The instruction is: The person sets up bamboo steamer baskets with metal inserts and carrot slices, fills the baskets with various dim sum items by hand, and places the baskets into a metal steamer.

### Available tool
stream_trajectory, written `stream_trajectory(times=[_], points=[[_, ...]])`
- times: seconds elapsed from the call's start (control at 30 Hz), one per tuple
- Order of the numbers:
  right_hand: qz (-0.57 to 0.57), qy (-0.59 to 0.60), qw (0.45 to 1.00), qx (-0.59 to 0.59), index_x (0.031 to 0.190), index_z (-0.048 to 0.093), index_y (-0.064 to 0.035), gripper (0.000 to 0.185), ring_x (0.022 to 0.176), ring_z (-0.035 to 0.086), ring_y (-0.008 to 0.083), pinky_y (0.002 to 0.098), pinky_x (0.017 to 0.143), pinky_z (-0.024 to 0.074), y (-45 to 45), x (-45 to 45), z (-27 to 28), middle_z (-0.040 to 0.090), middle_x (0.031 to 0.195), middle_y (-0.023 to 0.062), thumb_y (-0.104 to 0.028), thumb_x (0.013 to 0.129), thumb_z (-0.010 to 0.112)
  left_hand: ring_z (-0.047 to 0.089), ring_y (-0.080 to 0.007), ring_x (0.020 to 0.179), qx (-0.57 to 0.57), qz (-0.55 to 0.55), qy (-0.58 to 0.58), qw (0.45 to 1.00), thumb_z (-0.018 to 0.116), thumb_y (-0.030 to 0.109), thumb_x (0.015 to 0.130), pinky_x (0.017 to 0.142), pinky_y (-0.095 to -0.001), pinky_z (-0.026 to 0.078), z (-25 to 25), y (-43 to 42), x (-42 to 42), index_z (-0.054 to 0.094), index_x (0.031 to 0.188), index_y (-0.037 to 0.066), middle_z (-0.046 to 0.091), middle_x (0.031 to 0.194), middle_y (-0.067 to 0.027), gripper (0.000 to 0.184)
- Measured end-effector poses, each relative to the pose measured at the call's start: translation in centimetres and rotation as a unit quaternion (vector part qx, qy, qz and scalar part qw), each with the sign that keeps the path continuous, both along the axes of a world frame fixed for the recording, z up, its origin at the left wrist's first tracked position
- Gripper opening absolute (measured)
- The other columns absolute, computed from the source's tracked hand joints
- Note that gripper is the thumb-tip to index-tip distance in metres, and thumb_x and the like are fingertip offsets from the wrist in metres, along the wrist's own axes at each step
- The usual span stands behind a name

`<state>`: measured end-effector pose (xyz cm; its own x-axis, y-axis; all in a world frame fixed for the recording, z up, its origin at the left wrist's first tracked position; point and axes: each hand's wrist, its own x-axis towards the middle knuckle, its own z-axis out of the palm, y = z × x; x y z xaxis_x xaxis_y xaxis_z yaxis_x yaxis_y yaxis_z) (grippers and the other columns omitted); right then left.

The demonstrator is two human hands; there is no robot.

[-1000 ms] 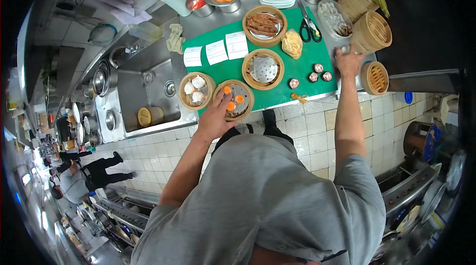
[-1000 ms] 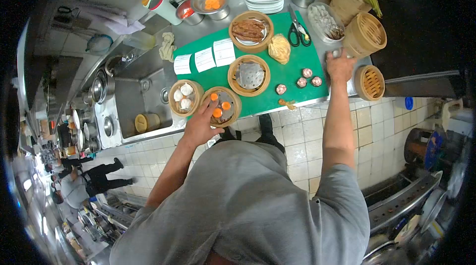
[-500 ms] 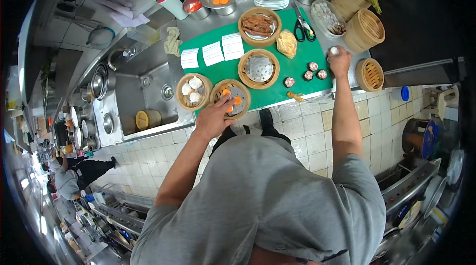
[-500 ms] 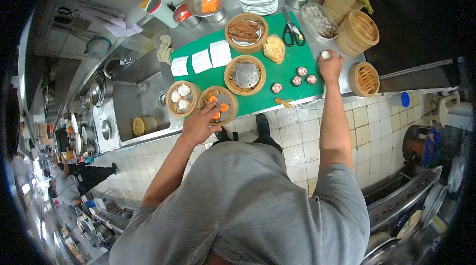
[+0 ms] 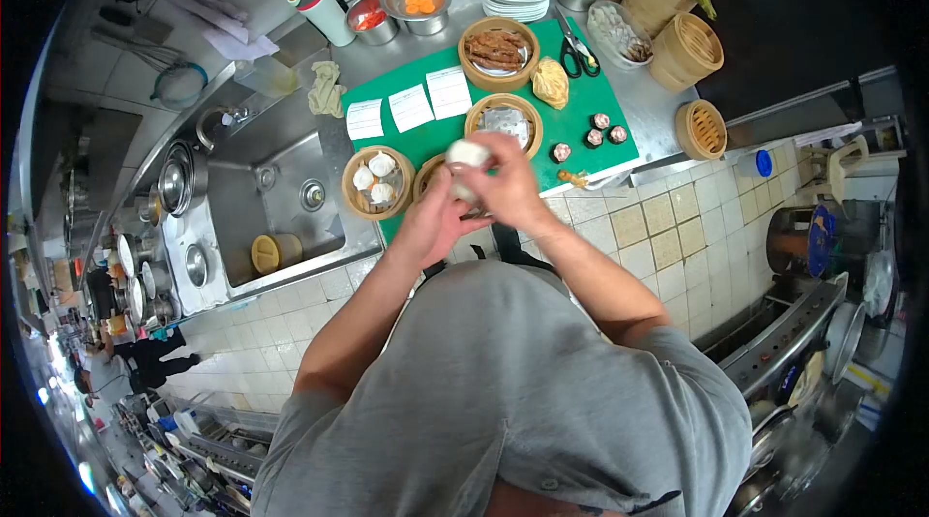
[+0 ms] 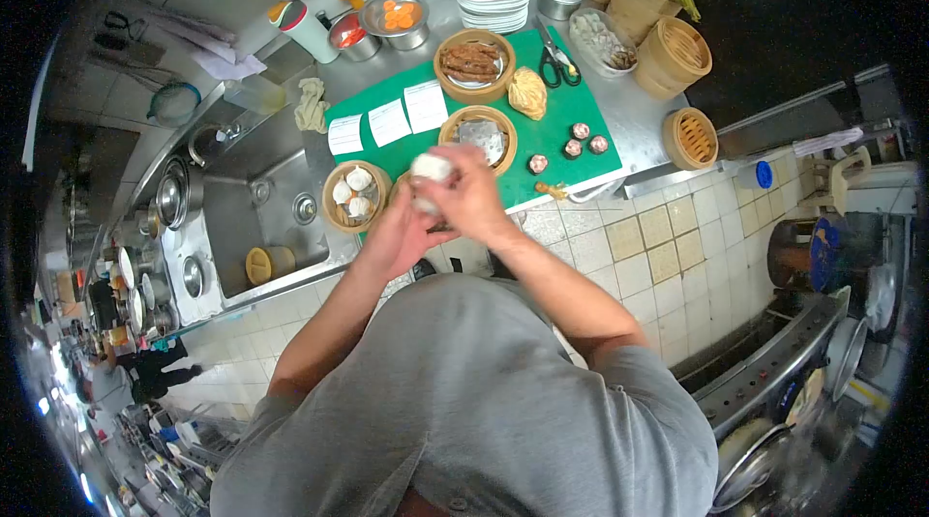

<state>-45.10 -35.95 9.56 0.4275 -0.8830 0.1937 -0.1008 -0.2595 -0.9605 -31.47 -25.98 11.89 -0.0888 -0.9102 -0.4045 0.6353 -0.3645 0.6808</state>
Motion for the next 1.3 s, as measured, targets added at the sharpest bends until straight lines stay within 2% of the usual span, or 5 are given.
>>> stream_trajectory(times=[0.17,0.33,0.47,0.6,1.3], points=[[0.107,-0.157,0.918,0.349,0.125,0.061,0.0011,0.029,0.072,0.069,0.0143,0.0269,0.059,0.062,2.2,2.5,-0.5,0.067,0.107,0.0106,-0.005,0.097,0.067,0.068,-0.0253,0.115,0.046,0.015,0.086,0.995,0.047,0.045,0.109,0.087,-0.0423,0.056,-4.5,2.4,4.6,0.051,0.14,0.014,0.062,0.137,-0.0086,0.044],[0.058,-0.013,0.969,0.239,0.134,0.055,-0.0017,0.041,0.083,0.07,0.0159,0.0274,0.061,0.0584,1.1,-0.2,-3.3,0.067,0.113,0.0099,0.004,0.094,0.064,0.063,-0.0151,0.081,0.154,-0.069,-0.195,0.966,0.063,0.034,0.101,0.069,-0.0357,0.054,-4.5,3.1,7.4,0.065,0.117,0.01,0.071,0.094,-0.0048,0.029],[0.053,-0.13,0.908,0.394,0.14,0.054,-0.0034,0.047,0.094,0.068,0.0162,0.0268,0.068,0.0577,-0.5,-3.6,-2.2,0.063,0.123,0.0092,0.003,0.094,0.063,0.067,-0.017,0.088,0.084,-0.102,-0.348,0.928,0.067,0.029,0.099,0.074,-0.0359,0.055,-3.2,3.5,10.1,0.069,0.117,0.006,0.073,0.099,-0.0065,0.03],[0.09,-0.18,0.887,0.415,0.14,0.055,-0.0041,0.046,0.096,0.068,0.0172,0.0273,0.072,0.0578,-0.9,-5.6,-3.9,0.066,0.122,0.009,0.003,0.096,0.062,0.069,-0.0323,0.112,-0.02,-0.053,-0.725,0.686,0.073,0.021,0.089,0.096,-0.042,0.054,-0.5,-1.0,14.1,0.073,0.122,0.007,0.072,0.122,-0.0165,0.035],[0.068,-0.113,0.931,0.341,0.121,0.057,-0.005,0.043,0.104,0.065,0.0115,0.0284,0.087,0.0551,1.5,-2.4,-4.7,0.067,0.112,0.0024,0.013,0.085,0.07,0.07,-0.0311,0.111,0.083,-0.143,-0.784,0.598,0.073,0.037,0.086,0.092,-0.0434,0.056,-7.2,-20.4,18.5,0.065,0.134,0.011,0.07,0.128,-0.0139,0.055]])
